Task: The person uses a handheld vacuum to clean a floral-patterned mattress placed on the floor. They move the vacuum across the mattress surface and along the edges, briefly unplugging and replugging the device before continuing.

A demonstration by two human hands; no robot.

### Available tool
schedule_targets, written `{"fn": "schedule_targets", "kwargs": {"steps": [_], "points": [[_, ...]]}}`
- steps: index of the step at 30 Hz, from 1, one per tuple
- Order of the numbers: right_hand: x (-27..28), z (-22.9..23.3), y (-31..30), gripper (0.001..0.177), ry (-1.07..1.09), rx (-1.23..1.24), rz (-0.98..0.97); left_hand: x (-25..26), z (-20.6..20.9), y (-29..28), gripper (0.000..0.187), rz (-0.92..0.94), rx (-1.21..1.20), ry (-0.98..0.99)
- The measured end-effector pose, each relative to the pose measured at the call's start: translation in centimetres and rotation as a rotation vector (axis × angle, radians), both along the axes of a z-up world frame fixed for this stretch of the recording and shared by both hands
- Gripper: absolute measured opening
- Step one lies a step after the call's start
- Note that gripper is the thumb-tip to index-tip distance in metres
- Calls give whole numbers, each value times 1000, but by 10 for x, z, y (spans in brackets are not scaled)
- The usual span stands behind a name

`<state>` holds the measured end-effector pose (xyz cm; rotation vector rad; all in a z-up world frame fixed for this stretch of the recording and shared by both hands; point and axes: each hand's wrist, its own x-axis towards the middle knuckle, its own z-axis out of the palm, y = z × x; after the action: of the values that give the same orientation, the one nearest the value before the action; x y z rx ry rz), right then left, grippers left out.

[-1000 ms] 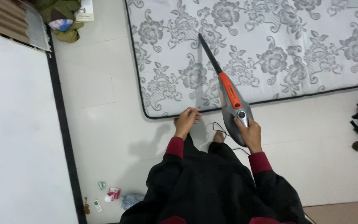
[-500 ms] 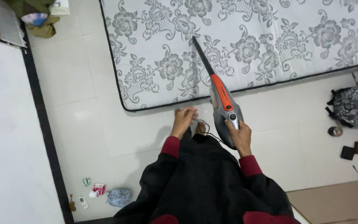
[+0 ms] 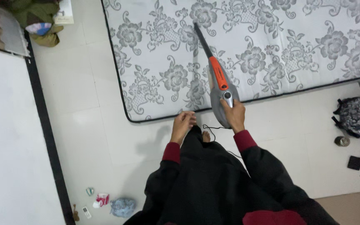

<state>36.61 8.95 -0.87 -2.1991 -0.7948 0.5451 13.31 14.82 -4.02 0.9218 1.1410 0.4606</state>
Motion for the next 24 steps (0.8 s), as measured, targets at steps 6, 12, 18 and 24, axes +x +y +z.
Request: {"fn": "schedule_targets", "kwargs": {"steps": [6,12,18,24], "points": [[28,-4,63,53,-34,-50,31,11,2,35,29,-1,1,-7],[32,3,80,51,15,-51,20,24,5,57,28,-8,-5,-24],[37,16,33,51,101,-62,24,39,-7,50,27,-8,-11,-89],[39,28,-48,50,97,-220,3,54,-3,25,27,-71,9,-47]]}}
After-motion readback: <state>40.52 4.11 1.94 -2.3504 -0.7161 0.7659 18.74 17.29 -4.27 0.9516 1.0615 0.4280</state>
